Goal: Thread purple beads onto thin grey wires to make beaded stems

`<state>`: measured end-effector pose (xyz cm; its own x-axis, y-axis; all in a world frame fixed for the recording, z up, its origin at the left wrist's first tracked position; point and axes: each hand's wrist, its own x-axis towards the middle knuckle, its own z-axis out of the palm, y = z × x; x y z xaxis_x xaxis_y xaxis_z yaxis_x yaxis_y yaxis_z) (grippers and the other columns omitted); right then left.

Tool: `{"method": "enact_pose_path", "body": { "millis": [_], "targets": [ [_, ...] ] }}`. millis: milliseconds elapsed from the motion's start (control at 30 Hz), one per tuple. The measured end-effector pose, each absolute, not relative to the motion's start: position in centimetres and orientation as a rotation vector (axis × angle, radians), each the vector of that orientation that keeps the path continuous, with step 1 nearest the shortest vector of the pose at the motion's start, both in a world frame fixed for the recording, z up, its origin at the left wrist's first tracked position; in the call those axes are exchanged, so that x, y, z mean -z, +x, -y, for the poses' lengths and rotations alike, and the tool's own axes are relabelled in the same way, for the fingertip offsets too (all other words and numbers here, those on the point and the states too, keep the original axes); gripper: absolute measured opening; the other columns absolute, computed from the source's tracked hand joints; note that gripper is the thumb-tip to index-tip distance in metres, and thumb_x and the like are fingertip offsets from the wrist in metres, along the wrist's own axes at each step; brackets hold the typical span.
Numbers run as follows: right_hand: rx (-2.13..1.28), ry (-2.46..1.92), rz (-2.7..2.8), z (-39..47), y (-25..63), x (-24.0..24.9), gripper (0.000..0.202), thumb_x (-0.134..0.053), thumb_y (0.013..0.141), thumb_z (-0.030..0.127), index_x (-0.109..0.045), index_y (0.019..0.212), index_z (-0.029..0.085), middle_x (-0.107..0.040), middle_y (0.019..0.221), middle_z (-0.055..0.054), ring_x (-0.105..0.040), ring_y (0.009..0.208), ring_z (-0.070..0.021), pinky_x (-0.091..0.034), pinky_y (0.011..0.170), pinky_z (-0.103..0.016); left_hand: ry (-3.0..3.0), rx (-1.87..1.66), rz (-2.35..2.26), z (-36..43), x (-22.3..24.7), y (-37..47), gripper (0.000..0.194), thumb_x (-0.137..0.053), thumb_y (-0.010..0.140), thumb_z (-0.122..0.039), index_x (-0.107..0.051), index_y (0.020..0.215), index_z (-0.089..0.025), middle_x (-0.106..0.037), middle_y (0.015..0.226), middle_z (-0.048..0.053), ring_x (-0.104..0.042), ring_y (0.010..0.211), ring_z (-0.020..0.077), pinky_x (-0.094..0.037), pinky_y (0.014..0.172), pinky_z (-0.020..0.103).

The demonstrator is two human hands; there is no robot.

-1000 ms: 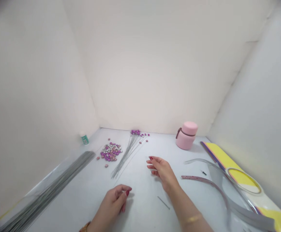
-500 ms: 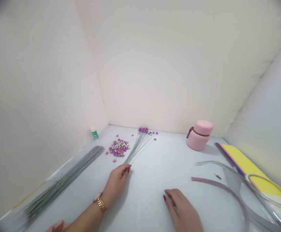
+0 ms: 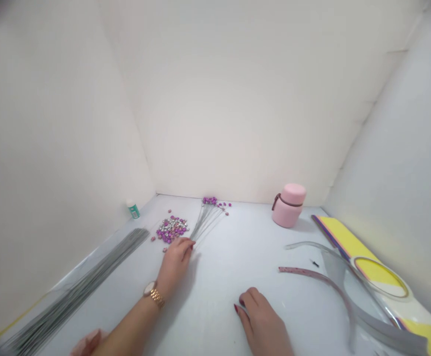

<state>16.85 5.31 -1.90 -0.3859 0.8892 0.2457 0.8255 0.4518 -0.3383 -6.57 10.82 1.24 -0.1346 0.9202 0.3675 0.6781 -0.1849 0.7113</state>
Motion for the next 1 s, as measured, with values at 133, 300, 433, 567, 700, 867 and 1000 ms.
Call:
{"method": "enact_pose_path", "body": {
  "millis": [133,300,433,567,700,867,1000],
  "targets": [
    [-0.117,-1.501,2.313,-5.3,17.2,2.5,0.016,-0.036,0.083,0.029,-0.046,0.074,0.021,-0.052,0.073,-0.003,-0.057,0.064,-0.0175,-0.047,0.052,-0.028,1.67,-1.318,-1.98,-9.6,-0.6,-10.1,0.023,-0.042,0.076,-0.016,-0.059,0.092,-0.018,-0.057,0.095,0.009,-0.047,0.098,0.0244,-0.032,0.089,0.042],
    [-0.038,-1.503,2.36,-5.2,17.9,3.2,0.017,-0.036,0.083,0.028,-0.046,0.071,0.022,-0.051,0.069,-0.001,-0.057,0.059,-0.0162,-0.045,0.047,-0.026,1.487,-1.337,-1.979,-9.6,0.0,-12.7,0.012,-0.054,0.067,-0.018,-0.063,0.076,-0.018,-0.058,0.08,0.006,-0.051,0.09,0.0256,-0.033,0.086,0.042],
    [0.003,-1.537,2.371,-5.0,17.7,2.9,0.025,-0.029,0.085,0.026,-0.046,0.068,0.022,-0.051,0.066,-0.001,-0.056,0.056,-0.0162,-0.041,0.041,-0.024,1.307,-1.386,-1.847,-9.6,-0.3,-12.2,0.011,-0.056,0.068,-0.022,-0.063,0.074,-0.018,-0.06,0.081,0.005,-0.053,0.086,0.0223,-0.035,0.086,0.038],
    [-0.149,-1.567,2.278,-4.7,17.4,0.8,0.026,-0.028,0.084,0.026,-0.046,0.067,0.021,-0.052,0.065,-0.002,-0.054,0.056,-0.0166,-0.041,0.045,-0.026,1.06,-1.343,-1.584,-7.9,-0.5,-9.5,0.023,-0.053,0.073,-0.032,-0.06,0.087,-0.015,-0.064,0.078,0.006,-0.059,0.075,0.0179,-0.046,0.073,0.032],
    [-0.291,-1.644,2.185,-4.5,18.1,-1.2,0.019,-0.031,0.085,0.021,-0.048,0.076,0.021,-0.055,0.071,-0.001,-0.055,0.059,-0.0136,-0.042,0.053,-0.024,0.834,-1.226,-1.335,-5.0,-0.6,-5.4,0.022,-0.053,0.077,-0.027,-0.057,0.093,-0.013,-0.065,0.085,0.009,-0.062,0.075,0.0133,-0.05,0.072,0.025],
    [-0.274,-1.684,2.158,-4.5,17.8,-0.4,0.012,-0.039,0.083,0.026,-0.048,0.078,0.02,-0.055,0.076,-0.003,-0.053,0.066,-0.0159,-0.038,0.053,-0.024,0.355,-1.084,-1.047,-3.1,-1.2,-2.1,0.016,-0.06,0.074,-0.015,-0.06,0.089,-0.011,-0.065,0.083,0.008,-0.061,0.066,0.0074,-0.05,0.062,0.014],
    [-0.317,-1.651,2.129,-4.7,16.8,0.7,0.022,-0.035,0.085,0.027,-0.046,0.068,0.02,-0.051,0.071,-0.004,-0.049,0.065,-0.0168,-0.034,0.052,-0.025,0.308,-1.045,-0.917,-2.8,-1.4,-1.5,0.013,-0.06,0.074,-0.017,-0.061,0.085,-0.01,-0.062,0.072,0.004,-0.058,0.058,0.0057,-0.05,0.056,0.013]
  ]
}}
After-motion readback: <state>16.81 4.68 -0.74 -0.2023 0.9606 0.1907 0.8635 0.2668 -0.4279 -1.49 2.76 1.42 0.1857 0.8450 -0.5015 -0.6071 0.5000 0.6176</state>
